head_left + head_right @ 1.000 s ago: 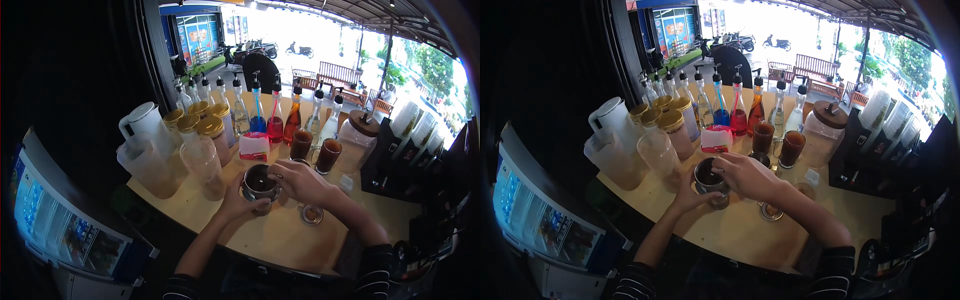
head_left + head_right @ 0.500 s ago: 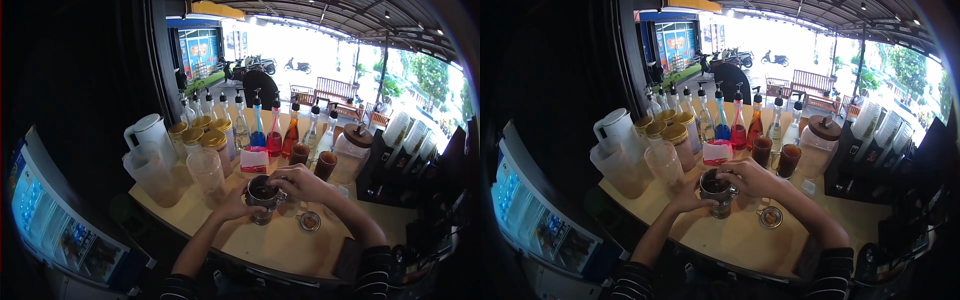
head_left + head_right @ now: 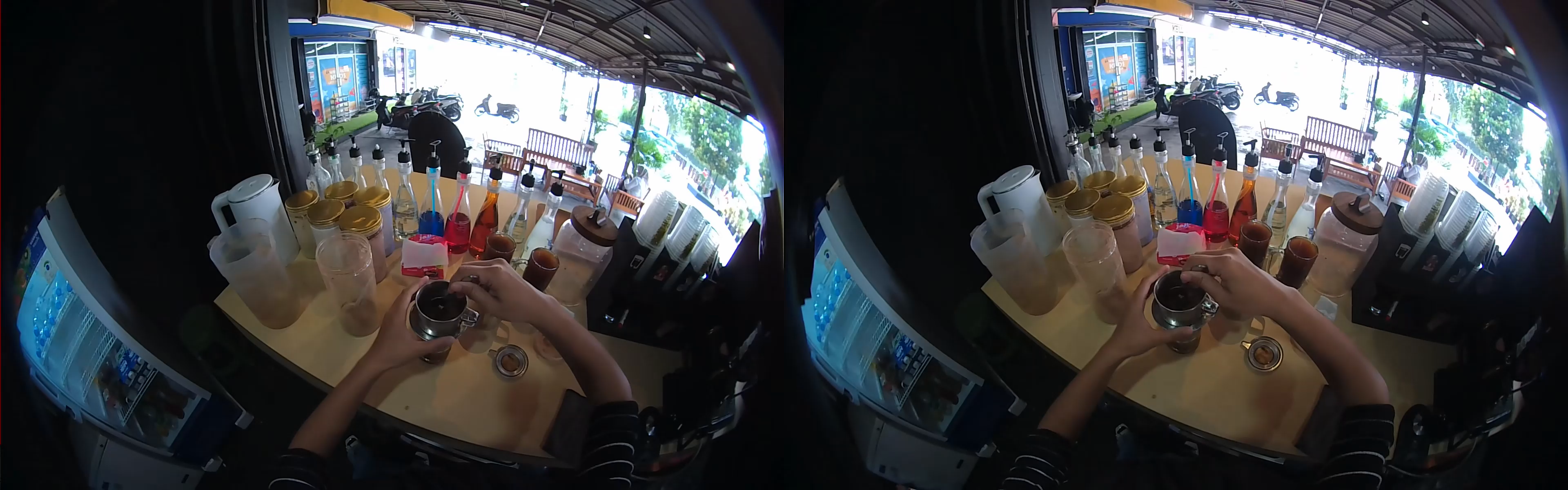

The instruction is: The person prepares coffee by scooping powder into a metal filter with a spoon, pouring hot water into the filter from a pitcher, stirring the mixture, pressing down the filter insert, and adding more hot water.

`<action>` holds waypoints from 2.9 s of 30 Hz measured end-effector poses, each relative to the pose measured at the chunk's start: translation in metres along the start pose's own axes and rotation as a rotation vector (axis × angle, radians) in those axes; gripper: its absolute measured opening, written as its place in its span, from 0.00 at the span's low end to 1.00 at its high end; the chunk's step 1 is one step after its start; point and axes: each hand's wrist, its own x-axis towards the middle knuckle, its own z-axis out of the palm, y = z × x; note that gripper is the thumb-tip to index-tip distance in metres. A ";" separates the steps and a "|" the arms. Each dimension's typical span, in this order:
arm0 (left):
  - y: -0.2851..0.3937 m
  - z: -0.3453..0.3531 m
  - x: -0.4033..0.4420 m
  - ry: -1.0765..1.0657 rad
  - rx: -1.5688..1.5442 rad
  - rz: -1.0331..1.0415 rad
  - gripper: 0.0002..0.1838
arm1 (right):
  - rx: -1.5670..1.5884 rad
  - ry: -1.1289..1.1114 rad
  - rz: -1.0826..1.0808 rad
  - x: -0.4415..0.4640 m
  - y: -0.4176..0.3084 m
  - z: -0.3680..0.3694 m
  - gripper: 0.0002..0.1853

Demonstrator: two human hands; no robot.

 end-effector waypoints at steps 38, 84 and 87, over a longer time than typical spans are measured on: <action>-0.013 -0.010 -0.007 0.038 -0.173 -0.008 0.53 | -0.046 0.119 -0.123 -0.008 0.025 0.006 0.09; -0.026 -0.015 0.009 -0.111 -0.294 -0.217 0.53 | -0.097 0.003 -0.067 0.011 0.021 0.005 0.10; -0.021 -0.015 0.010 -0.112 -0.323 -0.246 0.52 | -0.037 -0.055 -0.034 0.012 0.008 0.006 0.09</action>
